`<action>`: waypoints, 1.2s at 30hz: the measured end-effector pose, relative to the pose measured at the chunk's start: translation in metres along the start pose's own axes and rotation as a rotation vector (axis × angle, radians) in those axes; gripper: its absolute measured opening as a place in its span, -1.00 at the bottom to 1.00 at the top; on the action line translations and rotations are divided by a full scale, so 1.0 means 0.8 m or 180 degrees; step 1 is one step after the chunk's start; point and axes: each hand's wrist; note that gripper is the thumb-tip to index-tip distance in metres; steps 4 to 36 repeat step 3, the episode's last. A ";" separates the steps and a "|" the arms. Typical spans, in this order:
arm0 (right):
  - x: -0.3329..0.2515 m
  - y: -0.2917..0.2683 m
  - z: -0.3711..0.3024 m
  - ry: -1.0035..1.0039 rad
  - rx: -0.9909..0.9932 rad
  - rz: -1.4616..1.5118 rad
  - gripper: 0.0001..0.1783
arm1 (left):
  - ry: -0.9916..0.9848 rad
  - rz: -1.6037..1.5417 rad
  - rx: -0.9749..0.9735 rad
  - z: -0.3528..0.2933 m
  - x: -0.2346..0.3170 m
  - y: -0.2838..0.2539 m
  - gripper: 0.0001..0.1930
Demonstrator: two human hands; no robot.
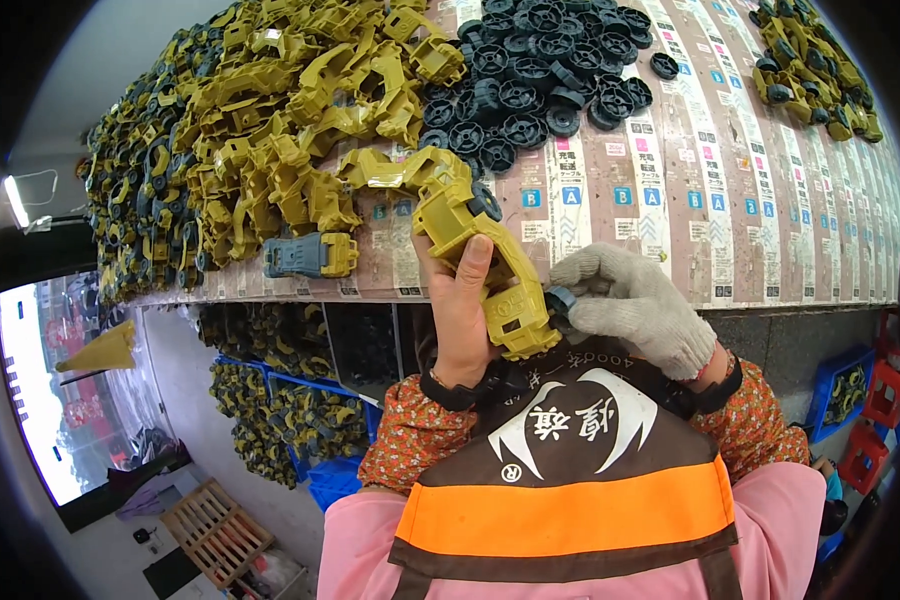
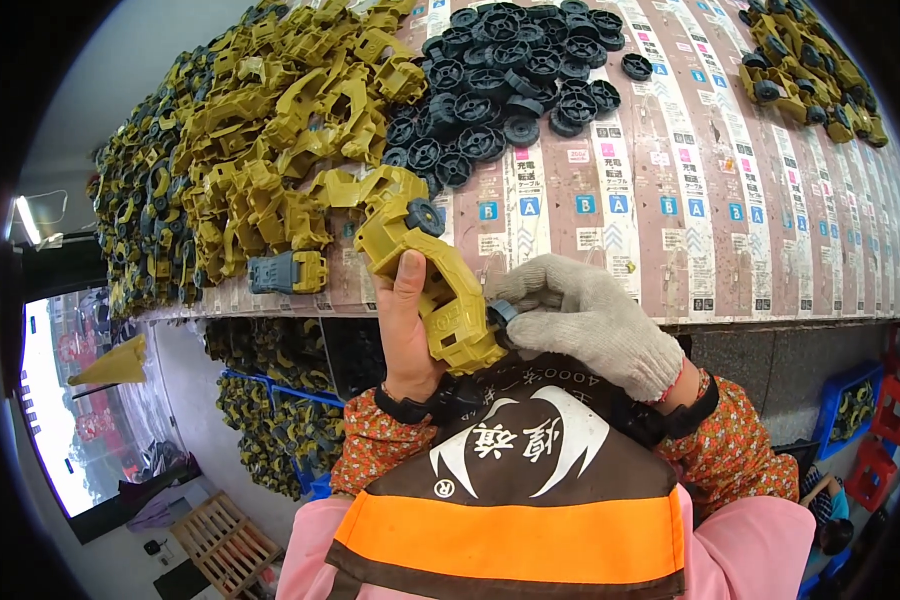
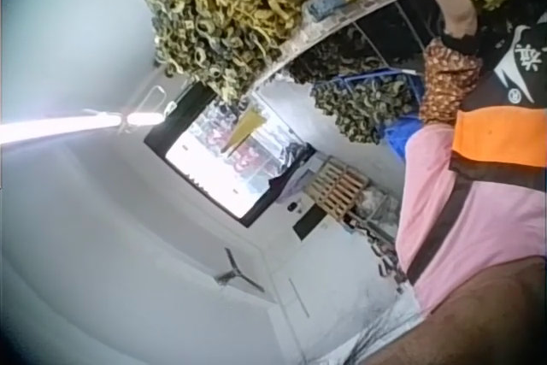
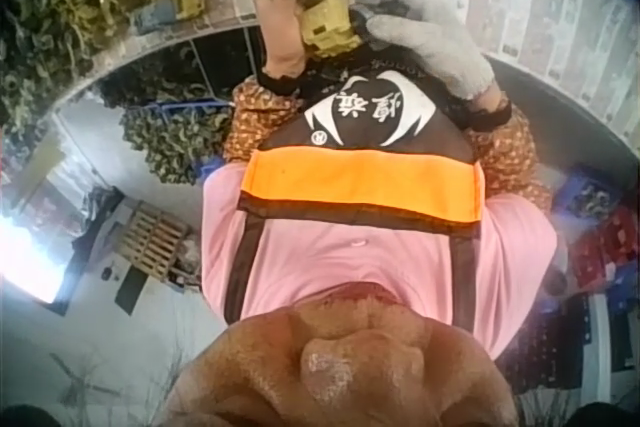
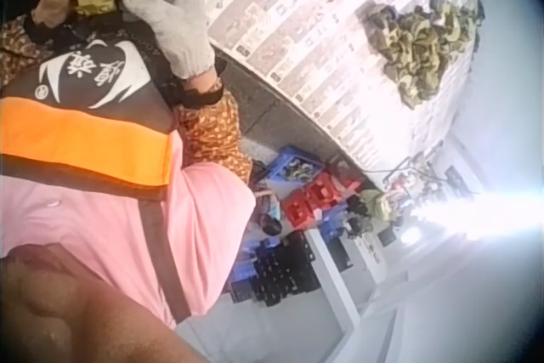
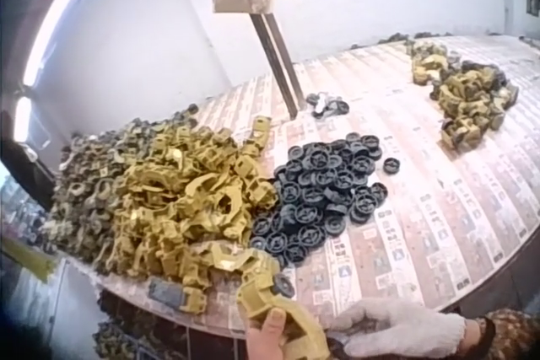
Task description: Assembling plastic toy vehicle components at a factory workstation.
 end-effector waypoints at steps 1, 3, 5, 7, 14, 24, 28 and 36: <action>0.002 -0.003 0.000 0.0155 0.0015 0.0199 -0.52 | 0.0045 0.0022 0.0003 -0.001 0.001 0.001 -0.63; 0.009 -0.006 0.001 0.0060 0.0078 0.0182 -0.52 | 0.0089 0.0046 0.0007 -0.002 0.001 0.001 -0.62; 0.009 -0.006 0.001 0.0060 0.0078 0.0182 -0.52 | 0.0089 0.0046 0.0007 -0.002 0.001 0.001 -0.62; 0.009 -0.006 0.001 0.0060 0.0078 0.0182 -0.52 | 0.0089 0.0046 0.0007 -0.002 0.001 0.001 -0.62; 0.009 -0.006 0.001 0.0060 0.0078 0.0182 -0.52 | 0.0089 0.0046 0.0007 -0.002 0.001 0.001 -0.62; 0.009 -0.006 0.001 0.0060 0.0078 0.0182 -0.52 | 0.0089 0.0046 0.0007 -0.002 0.001 0.001 -0.62; 0.009 -0.006 0.001 0.0060 0.0078 0.0182 -0.52 | 0.0089 0.0046 0.0007 -0.002 0.001 0.001 -0.62; 0.009 -0.006 0.001 0.0060 0.0078 0.0182 -0.52 | 0.0089 0.0046 0.0007 -0.002 0.001 0.001 -0.62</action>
Point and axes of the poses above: each hand's wrist, its own z-axis towards the middle knuckle, its own y-axis out of the palm, x = y × z, and after that the axes turned 14 degrees about z, right-handed
